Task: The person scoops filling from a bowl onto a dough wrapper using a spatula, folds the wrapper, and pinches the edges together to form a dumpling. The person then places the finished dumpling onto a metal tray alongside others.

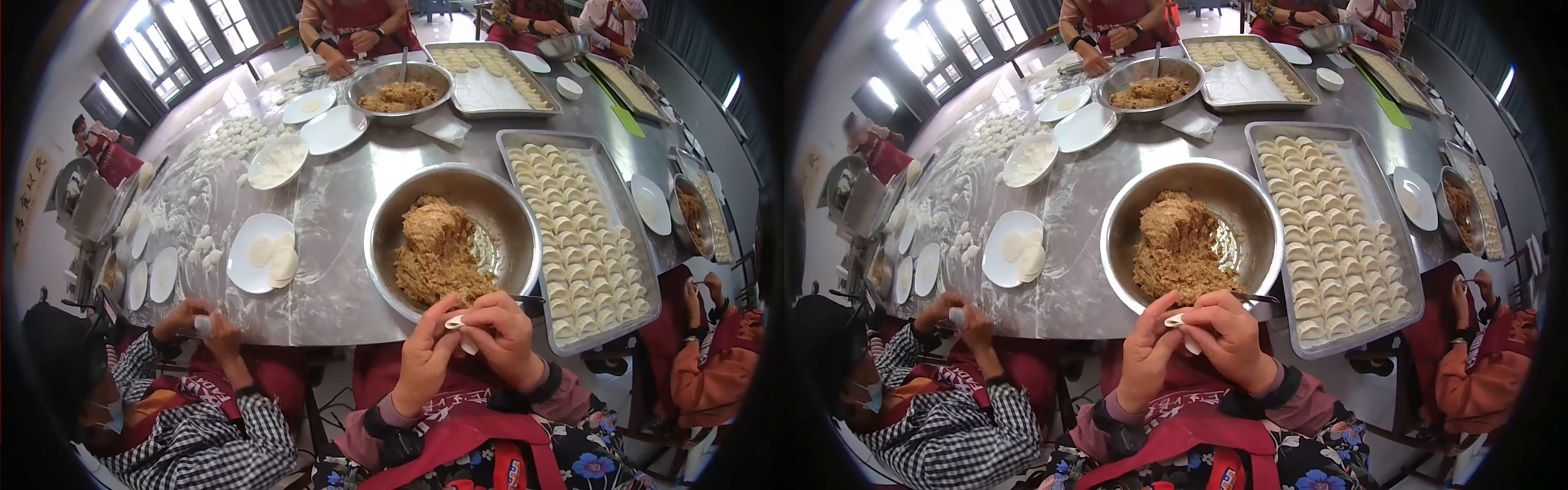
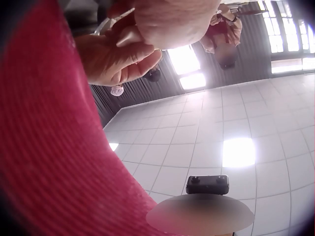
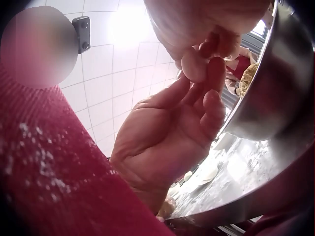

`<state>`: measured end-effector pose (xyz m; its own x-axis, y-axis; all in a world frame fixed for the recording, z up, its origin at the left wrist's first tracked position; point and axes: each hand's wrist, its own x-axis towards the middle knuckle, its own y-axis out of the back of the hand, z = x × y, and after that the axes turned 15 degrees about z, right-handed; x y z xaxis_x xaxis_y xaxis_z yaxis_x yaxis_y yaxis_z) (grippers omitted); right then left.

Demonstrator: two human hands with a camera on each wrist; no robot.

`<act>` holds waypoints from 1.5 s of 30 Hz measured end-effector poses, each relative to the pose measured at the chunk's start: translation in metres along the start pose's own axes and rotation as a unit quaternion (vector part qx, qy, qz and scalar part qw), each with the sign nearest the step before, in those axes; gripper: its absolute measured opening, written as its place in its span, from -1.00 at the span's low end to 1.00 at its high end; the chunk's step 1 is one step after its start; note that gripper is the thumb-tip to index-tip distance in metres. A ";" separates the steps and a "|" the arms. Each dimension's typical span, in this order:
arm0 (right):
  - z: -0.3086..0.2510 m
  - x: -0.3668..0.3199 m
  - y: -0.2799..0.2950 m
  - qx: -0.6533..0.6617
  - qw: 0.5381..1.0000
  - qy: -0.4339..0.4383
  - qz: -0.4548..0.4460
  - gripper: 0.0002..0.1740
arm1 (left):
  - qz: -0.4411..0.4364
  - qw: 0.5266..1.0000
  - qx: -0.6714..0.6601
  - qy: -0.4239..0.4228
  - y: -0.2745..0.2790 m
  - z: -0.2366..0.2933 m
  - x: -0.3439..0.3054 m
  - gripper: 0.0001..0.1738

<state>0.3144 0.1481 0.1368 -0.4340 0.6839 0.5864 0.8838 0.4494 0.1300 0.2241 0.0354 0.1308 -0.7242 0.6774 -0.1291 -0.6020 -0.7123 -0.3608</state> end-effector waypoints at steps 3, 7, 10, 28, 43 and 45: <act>0.000 -0.002 -0.002 -0.014 1.000 0.021 0.019 -0.82 | 0.030 0.998 -0.047 0.012 -0.003 0.001 -0.001 -0.54; -0.001 -0.002 -0.006 -0.018 0.999 0.035 0.035 -0.81 | 0.051 0.999 -0.001 -0.008 -0.001 -0.002 0.000 -0.58; -0.007 -0.003 -0.003 -0.032 0.999 0.021 0.032 -0.82 | 0.041 0.992 0.105 -0.064 -0.001 -0.005 -0.004 -0.60; 0.000 0.000 0.001 -0.028 0.998 0.034 0.048 -0.85 | -0.032 0.998 0.003 -0.048 -0.005 -0.007 -0.005 -0.37; -0.006 0.010 0.012 0.012 0.993 -0.041 -0.112 -0.48 | -0.057 0.997 -0.043 0.032 -0.001 -0.004 -0.004 -0.36; -0.010 0.012 0.010 0.053 0.988 -0.082 -0.123 -0.63 | -0.033 0.998 -0.043 0.035 -0.007 0.000 -0.005 -0.38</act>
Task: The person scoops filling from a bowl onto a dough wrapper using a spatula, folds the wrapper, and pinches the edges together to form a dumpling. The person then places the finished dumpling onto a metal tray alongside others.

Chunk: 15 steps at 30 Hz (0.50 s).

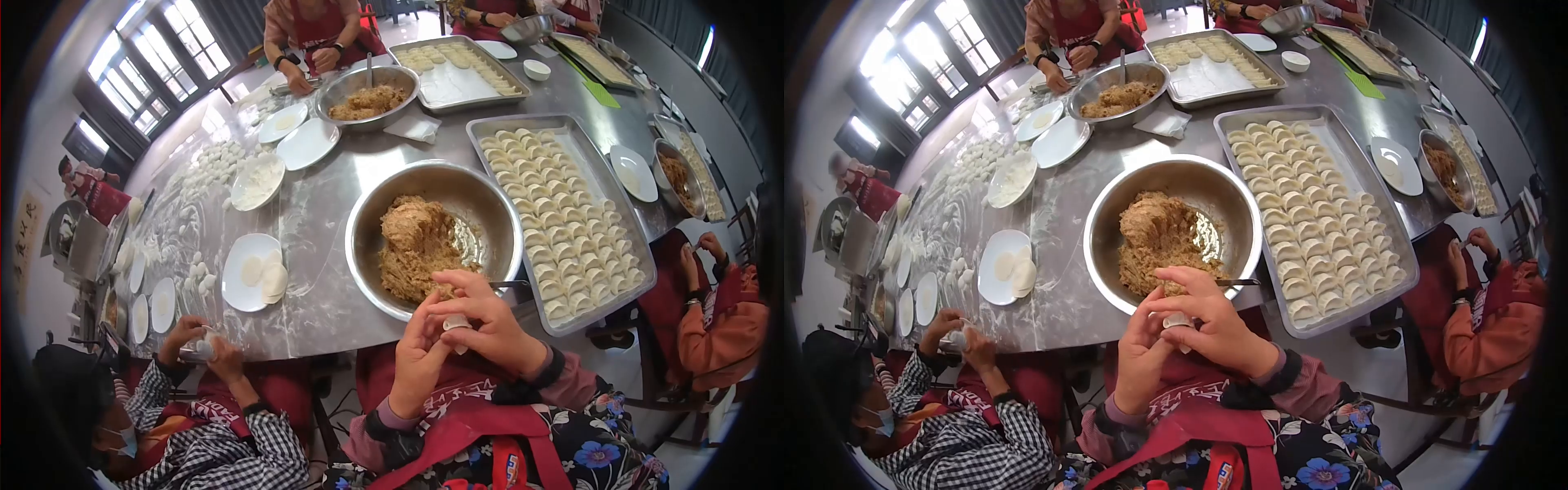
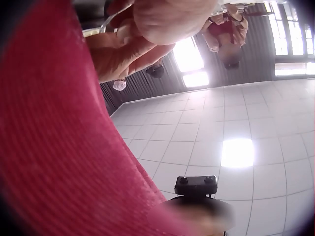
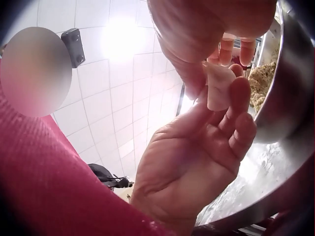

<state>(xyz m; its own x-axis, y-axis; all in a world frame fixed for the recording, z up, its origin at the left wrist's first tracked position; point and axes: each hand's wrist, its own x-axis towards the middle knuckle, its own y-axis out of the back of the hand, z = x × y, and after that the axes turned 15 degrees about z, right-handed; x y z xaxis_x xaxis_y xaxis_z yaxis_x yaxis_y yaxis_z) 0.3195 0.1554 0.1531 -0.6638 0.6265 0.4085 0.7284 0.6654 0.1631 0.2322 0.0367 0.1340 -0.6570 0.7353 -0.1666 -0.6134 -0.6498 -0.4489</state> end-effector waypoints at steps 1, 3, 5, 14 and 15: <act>0.003 -0.002 0.001 0.001 1.000 -0.005 0.000 -0.63 | 0.026 1.000 -0.001 0.002 -0.002 0.000 -0.002 -0.39; 0.012 -0.001 0.004 0.012 0.999 0.051 -0.012 -0.78 | 0.012 1.000 0.004 0.012 0.003 -0.005 -0.002 -0.43; 0.015 -0.003 0.006 0.010 0.998 0.054 -0.004 -0.83 | -0.003 1.000 0.011 0.020 0.005 -0.005 -0.001 -0.46; 0.003 -0.009 0.010 0.072 0.994 -0.063 0.050 -0.79 | -0.031 0.998 -0.016 0.056 -0.006 -0.004 0.003 -0.69; 0.012 -0.010 0.011 0.073 0.996 -0.021 0.042 -0.80 | -0.017 0.998 -0.017 0.066 -0.006 -0.004 0.002 -0.69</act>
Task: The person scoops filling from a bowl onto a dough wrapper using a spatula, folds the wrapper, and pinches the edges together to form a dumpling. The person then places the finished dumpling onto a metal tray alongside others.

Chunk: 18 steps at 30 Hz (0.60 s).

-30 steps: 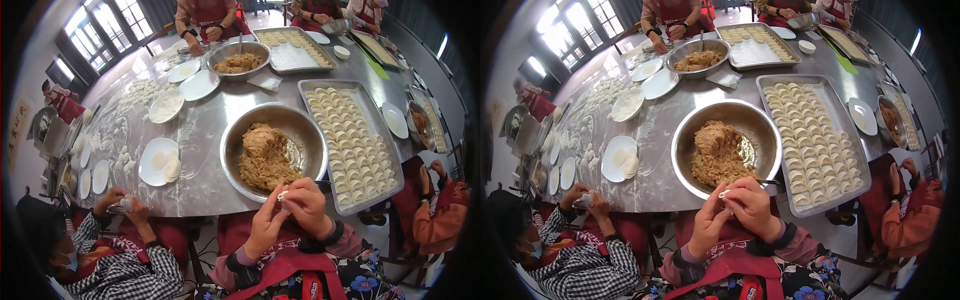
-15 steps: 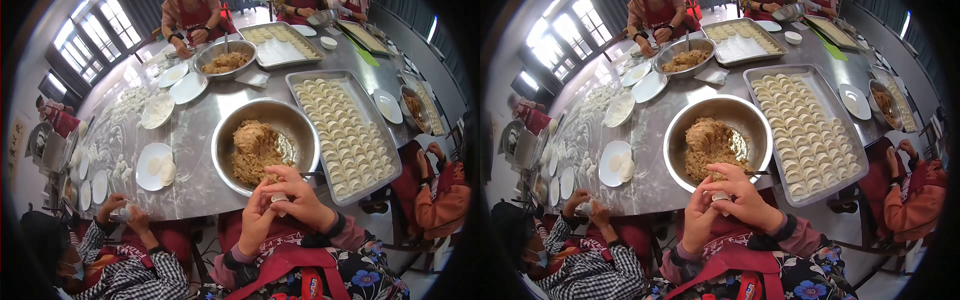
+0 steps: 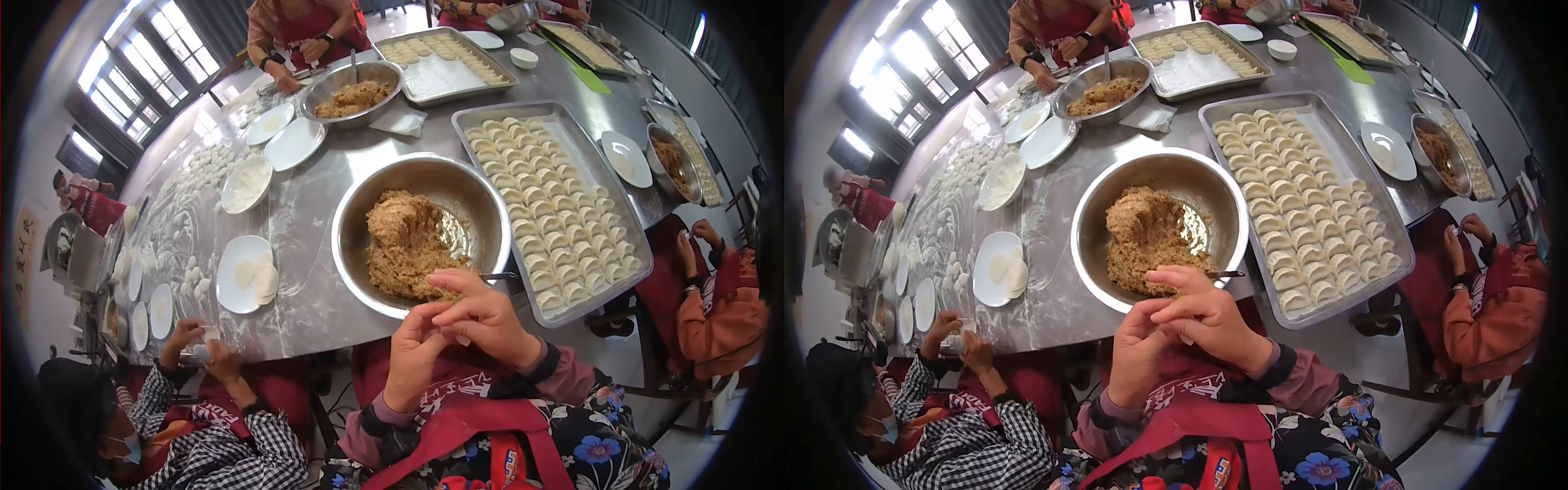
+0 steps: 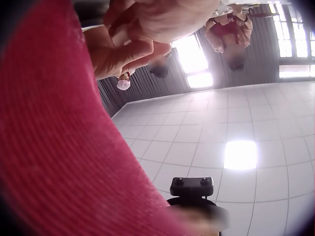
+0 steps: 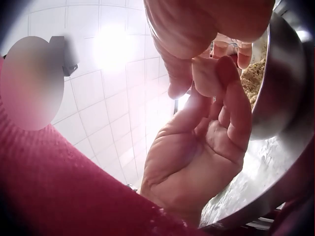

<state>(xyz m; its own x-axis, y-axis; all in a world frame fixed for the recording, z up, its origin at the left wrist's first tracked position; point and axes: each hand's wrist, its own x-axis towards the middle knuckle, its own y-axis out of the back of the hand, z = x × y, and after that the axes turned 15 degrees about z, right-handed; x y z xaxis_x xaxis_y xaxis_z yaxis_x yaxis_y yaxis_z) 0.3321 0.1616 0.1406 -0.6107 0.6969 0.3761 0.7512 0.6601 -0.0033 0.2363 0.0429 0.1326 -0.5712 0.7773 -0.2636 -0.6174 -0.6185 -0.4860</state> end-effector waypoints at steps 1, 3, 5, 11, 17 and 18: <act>0.005 -0.001 0.001 0.004 0.999 0.041 -0.013 -0.80 | 0.015 1.000 -0.001 0.009 0.001 0.000 -0.001 -0.69; 0.004 0.001 0.002 -0.022 0.998 0.051 -0.021 -0.80 | 0.013 1.000 -0.007 0.009 0.002 -0.002 0.000 -0.70; 0.002 0.002 0.000 -0.041 0.995 0.083 -0.023 -0.82 | 0.006 0.998 -0.056 0.019 0.000 -0.001 0.001 -0.69; 0.006 -0.010 -0.004 0.033 0.998 -0.018 0.053 -0.83 | -0.026 0.994 -0.105 0.016 0.003 -0.007 0.002 -0.54; 0.000 -0.008 -0.012 -0.023 0.998 0.023 0.051 -0.81 | -0.020 0.989 -0.133 0.055 0.006 -0.001 0.000 -0.49; -0.003 -0.008 -0.015 -0.001 0.996 -0.041 0.079 -0.82 | -0.023 0.990 -0.133 0.051 0.006 -0.001 0.001 -0.49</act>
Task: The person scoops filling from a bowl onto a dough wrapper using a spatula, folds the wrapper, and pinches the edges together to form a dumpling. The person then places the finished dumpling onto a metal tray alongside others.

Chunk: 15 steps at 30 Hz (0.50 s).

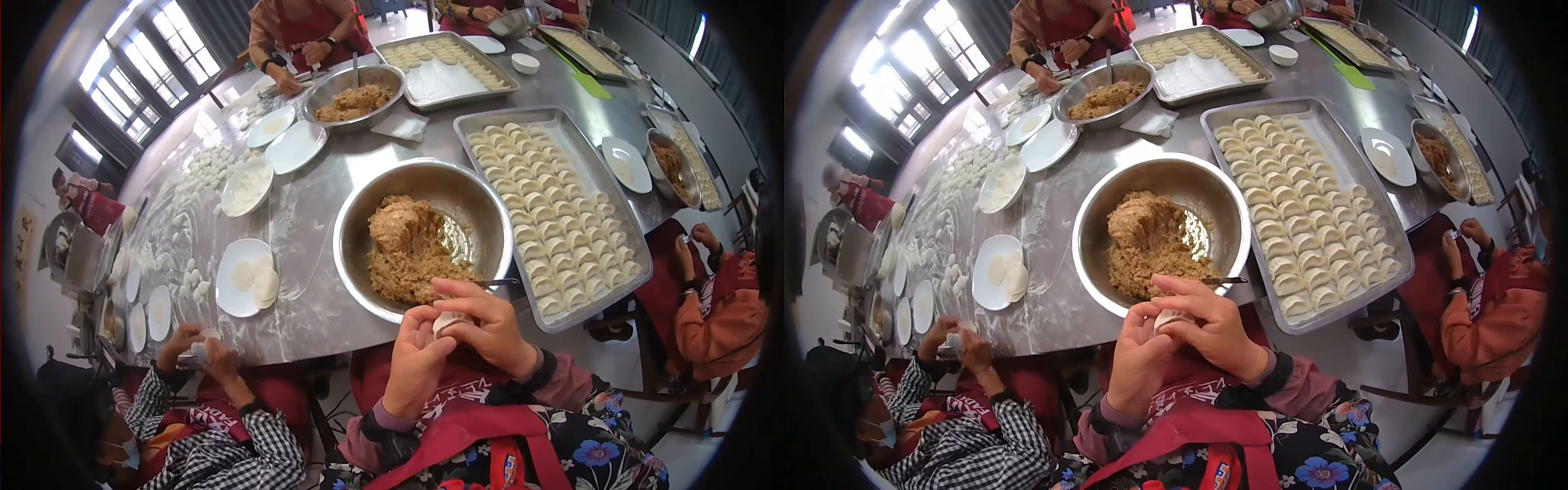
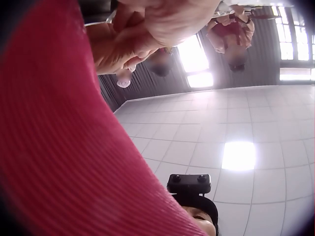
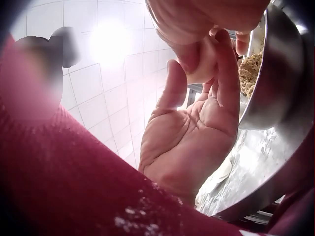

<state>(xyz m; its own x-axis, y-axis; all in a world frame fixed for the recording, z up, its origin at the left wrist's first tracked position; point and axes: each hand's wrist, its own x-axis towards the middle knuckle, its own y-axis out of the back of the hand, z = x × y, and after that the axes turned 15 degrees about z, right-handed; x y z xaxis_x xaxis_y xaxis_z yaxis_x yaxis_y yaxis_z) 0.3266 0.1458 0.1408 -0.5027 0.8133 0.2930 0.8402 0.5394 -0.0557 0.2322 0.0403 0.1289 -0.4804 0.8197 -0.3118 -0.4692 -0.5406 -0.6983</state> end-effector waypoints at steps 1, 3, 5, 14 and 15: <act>0.001 0.002 -0.001 0.000 1.000 0.003 -0.001 -0.82 | 0.001 0.999 -0.036 -0.001 -0.001 -0.001 -0.001 -0.49; 0.006 -0.001 0.001 -0.004 0.999 0.047 0.008 -0.83 | 0.005 0.997 -0.072 0.004 -0.005 -0.001 -0.004 -0.48; 0.011 -0.007 0.003 -0.010 0.998 0.062 0.012 -0.84 | 0.000 0.995 -0.095 0.027 -0.008 -0.002 -0.006 -0.47; 0.011 -0.006 0.006 -0.096 0.985 0.138 0.025 -0.62 | -0.018 0.987 -0.152 0.054 -0.005 -0.007 -0.009 -0.37; 0.011 -0.005 0.006 -0.115 0.979 0.164 0.038 -0.65 | -0.014 0.985 -0.159 0.057 -0.007 -0.007 -0.008 -0.37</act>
<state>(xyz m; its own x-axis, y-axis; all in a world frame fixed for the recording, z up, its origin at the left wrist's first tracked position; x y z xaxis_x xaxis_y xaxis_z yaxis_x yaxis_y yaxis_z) 0.3321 0.1474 0.1280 -0.3770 0.7152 0.5886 0.9149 0.3867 0.1161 0.2447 0.0388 0.1313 -0.3753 0.8597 -0.3466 -0.2164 -0.4448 -0.8691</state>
